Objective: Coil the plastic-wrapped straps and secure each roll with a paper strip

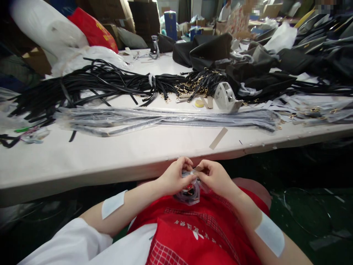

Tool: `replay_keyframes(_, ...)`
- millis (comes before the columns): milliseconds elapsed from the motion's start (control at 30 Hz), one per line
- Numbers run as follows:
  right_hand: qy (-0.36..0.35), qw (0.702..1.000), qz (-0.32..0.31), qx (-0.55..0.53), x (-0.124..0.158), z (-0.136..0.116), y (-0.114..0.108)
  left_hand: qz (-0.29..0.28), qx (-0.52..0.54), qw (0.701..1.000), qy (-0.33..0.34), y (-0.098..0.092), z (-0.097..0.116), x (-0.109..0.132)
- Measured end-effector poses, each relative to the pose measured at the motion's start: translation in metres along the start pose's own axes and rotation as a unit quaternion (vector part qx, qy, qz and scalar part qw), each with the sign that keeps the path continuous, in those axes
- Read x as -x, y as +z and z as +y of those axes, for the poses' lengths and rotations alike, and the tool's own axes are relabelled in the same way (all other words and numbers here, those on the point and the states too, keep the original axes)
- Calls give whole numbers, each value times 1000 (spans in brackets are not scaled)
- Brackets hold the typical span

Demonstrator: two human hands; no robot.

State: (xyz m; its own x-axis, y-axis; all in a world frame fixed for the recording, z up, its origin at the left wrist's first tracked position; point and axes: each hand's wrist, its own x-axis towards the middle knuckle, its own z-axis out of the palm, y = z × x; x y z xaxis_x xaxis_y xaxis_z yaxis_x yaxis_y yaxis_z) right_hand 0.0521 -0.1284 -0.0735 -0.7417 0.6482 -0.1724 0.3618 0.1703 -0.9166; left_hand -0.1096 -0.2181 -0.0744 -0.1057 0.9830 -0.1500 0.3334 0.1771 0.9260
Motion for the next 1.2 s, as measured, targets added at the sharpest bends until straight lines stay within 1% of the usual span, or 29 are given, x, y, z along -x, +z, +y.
replay_keyframes(67,-55,989,61,120,4,-7,0,-93,4,995,-43,-4,-1,-6)
replay_keyframes(100,-79,980,77,163,7,-10,0,-144,23,987,-65,-7,-2,-9)
replay_keyframes(133,-105,973,80,188,9,-13,1,-184,54,978,-83,-10,-2,-12)
replay_keyframes(167,-134,968,75,198,11,-14,2,-206,94,970,-93,-13,-2,-14)
replay_keyframes(200,-168,963,67,202,13,-14,2,-209,140,964,-92,-16,-2,-17)
replay_keyframes(233,-203,955,61,206,14,-14,3,-196,187,959,-86,-19,-1,-19)
replay_keyframes(300,-259,937,68,222,16,-14,4,-155,277,946,-72,-25,3,-25)
replay_keyframes(333,-275,930,78,231,17,-14,5,-136,314,937,-68,-28,4,-27)
replay_keyframes(400,-285,926,85,235,17,-16,4,-119,362,921,-76,-30,8,-31)
replay_keyframes(433,-285,927,80,229,16,-18,2,-121,370,917,-86,-30,9,-33)
replay_keyframes(500,-284,932,61,217,9,-22,-8,-135,372,912,-105,-30,11,-34)
replay_keyframes(533,-283,933,59,215,2,-25,-17,-143,371,910,-113,-30,11,-33)
replay_keyframes(567,-278,933,71,216,-7,-26,-29,-151,370,909,-120,-31,10,-33)
replay_keyframes(600,-267,933,100,219,-19,-27,-44,-153,368,908,-127,-32,10,-31)
replay_keyframes(633,-247,931,145,224,-33,-27,-62,-150,365,909,-131,-34,9,-30)
replay_keyframes(667,-219,926,204,229,-50,-25,-83,-144,362,911,-135,-35,9,-28)
replay_keyframes(733,-133,911,316,228,-89,-20,-129,-133,360,913,-138,-38,7,-25)
replay_keyframes(833,-70,899,368,226,-146,-8,-192,-126,365,911,-146,-38,3,-20)
replay_keyframes(900,-31,900,374,223,-175,0,-221,-107,383,904,-156,-36,0,-18)
replay_keyframes(933,-13,903,370,218,-186,3,-230,-95,394,900,-160,-35,-2,-18)
replay_keyframes(1000,19,913,353,202,-203,10,-241,-66,420,890,-164,-35,-3,-20)
replay_keyframes(1133,53,932,323,158,-222,23,-245,12,484,860,-162,-44,-1,-31)
replay_keyframes(1200,52,933,328,140,-224,28,-246,34,511,844,-160,-51,1,-38)
